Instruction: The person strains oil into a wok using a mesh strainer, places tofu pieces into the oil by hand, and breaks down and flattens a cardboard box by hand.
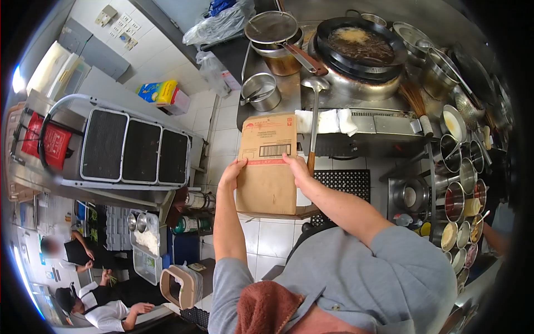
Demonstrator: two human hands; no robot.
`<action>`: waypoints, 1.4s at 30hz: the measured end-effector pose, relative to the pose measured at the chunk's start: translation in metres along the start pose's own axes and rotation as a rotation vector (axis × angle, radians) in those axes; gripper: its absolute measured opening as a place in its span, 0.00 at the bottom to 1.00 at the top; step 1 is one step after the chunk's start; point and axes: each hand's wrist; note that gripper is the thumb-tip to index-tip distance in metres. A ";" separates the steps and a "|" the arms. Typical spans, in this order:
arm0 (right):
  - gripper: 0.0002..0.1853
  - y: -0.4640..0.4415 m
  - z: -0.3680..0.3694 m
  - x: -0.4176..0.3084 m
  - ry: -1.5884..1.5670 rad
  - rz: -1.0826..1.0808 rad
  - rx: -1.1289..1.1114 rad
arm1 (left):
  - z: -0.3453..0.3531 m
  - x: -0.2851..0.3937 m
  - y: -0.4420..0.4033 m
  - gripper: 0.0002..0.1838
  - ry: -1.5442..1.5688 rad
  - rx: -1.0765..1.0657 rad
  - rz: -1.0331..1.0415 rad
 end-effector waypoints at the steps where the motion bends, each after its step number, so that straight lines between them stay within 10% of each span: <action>1: 0.20 -0.008 0.000 0.001 0.094 -0.081 0.001 | -0.006 -0.001 -0.012 0.16 -0.005 -0.008 -0.001; 22: 0.18 -0.096 -0.012 0.028 -0.028 0.207 0.200 | -0.025 -0.012 -0.052 0.22 -0.352 0.257 -0.102; 31: 0.22 -0.098 -0.013 0.027 -0.080 0.258 0.155 | -0.060 -0.040 0.048 0.25 -0.612 -0.052 0.114; 37: 0.22 -0.090 -0.006 0.017 -0.064 0.263 0.168 | -0.032 -0.037 0.082 0.36 -1.121 0.257 0.282; 39: 0.22 -0.085 -0.005 0.014 -0.075 0.229 0.169 | -0.018 -0.060 0.087 0.39 -1.488 0.812 0.563; 42: 0.20 -0.080 0.000 0.012 -0.111 0.236 0.166 | -0.016 -0.092 0.073 0.45 -0.809 0.799 0.405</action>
Point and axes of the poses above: each hand's wrist, its own y-axis away from the middle knuckle, its own z-axis out of the palm, x = y × z, and after that the axes turned 2 degrees about z, right-handed
